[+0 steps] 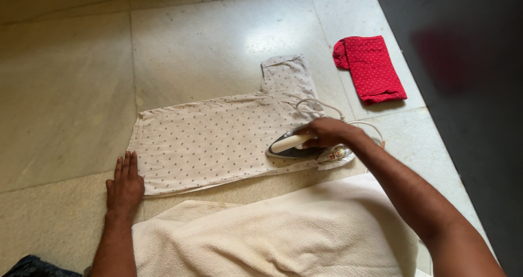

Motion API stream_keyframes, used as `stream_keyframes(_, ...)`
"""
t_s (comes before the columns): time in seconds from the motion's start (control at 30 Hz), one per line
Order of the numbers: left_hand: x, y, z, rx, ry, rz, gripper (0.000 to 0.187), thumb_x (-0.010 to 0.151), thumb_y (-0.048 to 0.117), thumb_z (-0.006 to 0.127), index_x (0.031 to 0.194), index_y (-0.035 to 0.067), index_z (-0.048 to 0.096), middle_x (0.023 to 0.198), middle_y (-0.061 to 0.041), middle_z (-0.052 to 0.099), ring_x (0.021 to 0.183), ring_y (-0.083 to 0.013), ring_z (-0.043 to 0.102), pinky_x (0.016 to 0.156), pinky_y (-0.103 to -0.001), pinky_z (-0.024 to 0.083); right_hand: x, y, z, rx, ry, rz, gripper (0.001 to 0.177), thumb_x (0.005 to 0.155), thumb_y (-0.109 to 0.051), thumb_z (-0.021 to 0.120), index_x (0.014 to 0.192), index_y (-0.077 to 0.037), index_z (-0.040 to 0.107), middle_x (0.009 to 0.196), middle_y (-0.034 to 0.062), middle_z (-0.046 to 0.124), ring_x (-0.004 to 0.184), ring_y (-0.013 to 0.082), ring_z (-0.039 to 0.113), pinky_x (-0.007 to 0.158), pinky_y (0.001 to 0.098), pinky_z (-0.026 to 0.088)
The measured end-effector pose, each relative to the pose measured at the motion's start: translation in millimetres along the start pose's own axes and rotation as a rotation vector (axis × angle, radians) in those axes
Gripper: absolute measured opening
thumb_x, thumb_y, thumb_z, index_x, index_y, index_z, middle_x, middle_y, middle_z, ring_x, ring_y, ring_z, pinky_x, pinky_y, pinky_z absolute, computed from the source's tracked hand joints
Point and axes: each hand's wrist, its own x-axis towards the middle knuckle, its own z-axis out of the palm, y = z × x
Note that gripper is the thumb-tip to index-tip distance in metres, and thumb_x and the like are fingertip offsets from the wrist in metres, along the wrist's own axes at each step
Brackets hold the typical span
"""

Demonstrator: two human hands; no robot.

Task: The person irons a white patterned dress laid out on a towel on the floor, smoothing the fabric and using the iron to remove wrinkles. After finishing the dress, they fold it neatly and place it on a stack of other clothes. Finally, they unfold a pair of green trousers and begin ironing them.

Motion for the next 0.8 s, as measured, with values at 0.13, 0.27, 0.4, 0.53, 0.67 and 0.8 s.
stream_keyframes(0.13,2,-2,1,-0.014,-0.009,-0.005,0.065,0.095,0.015,0.043,0.160,0.013,0.035,0.170,-0.004,0.032,0.157,-0.0251,0.030,0.095,-0.065,0.046,-10,21,-6,0.020,0.024,0.079,0.058,0.088,-0.037,0.076,0.143,-0.029,0.061,0.118,0.0093,0.076,0.102,0.0268,0.073,0.091,0.0400,0.058)
stream_keyframes(0.27,3,0,1,-0.016,-0.005,-0.009,0.065,0.095,0.016,0.044,0.160,0.014,0.036,0.170,-0.003,0.033,0.156,-0.0245,0.030,0.095,-0.064,0.046,-7,36,-2,0.076,0.070,0.108,0.056,0.088,-0.032,0.075,0.142,-0.026,0.061,0.119,0.0081,0.077,0.101,0.0255,0.074,0.092,0.0407,0.059)
stream_keyframes(0.4,0,-1,1,-0.018,0.007,0.000,0.064,0.098,0.016,0.042,0.161,0.014,0.036,0.171,-0.004,0.033,0.158,-0.0240,0.030,0.097,-0.065,0.045,-6,50,7,0.192,0.172,0.198,0.052,0.093,-0.028,0.069,0.144,-0.026,0.059,0.126,0.0065,0.073,0.104,0.0241,0.073,0.094,0.0432,0.058)
stream_keyframes(0.53,-3,-4,3,-0.045,0.035,0.028,0.063,0.098,0.018,0.042,0.160,0.014,0.036,0.171,-0.006,0.034,0.158,-0.0258,0.031,0.100,-0.065,0.045,-29,80,10,0.529,0.367,0.312,0.055,0.095,-0.023,0.066,0.148,-0.018,0.052,0.127,0.0127,0.069,0.102,0.0233,0.071,0.089,0.0411,0.060)
stream_keyframes(0.67,-5,-7,2,-0.042,0.069,0.018,0.063,0.101,0.023,0.042,0.163,0.013,0.035,0.172,-0.011,0.031,0.158,-0.0306,0.030,0.102,-0.065,0.043,-69,131,26,0.813,0.660,0.205,0.044,0.094,-0.012,0.067,0.136,-0.005,0.055,0.113,0.0146,0.063,0.095,0.0215,0.064,0.079,0.0382,0.057)
stream_keyframes(0.8,-15,-10,-7,-0.094,0.073,-0.044,0.068,0.100,0.036,0.047,0.163,0.013,0.034,0.173,-0.012,0.028,0.159,-0.0320,0.024,0.109,-0.067,0.035,-118,185,64,1.115,1.009,0.097,0.040,0.090,-0.003,0.064,0.129,-0.003,0.056,0.106,0.0055,0.063,0.094,0.0149,0.061,0.083,0.0297,0.052)
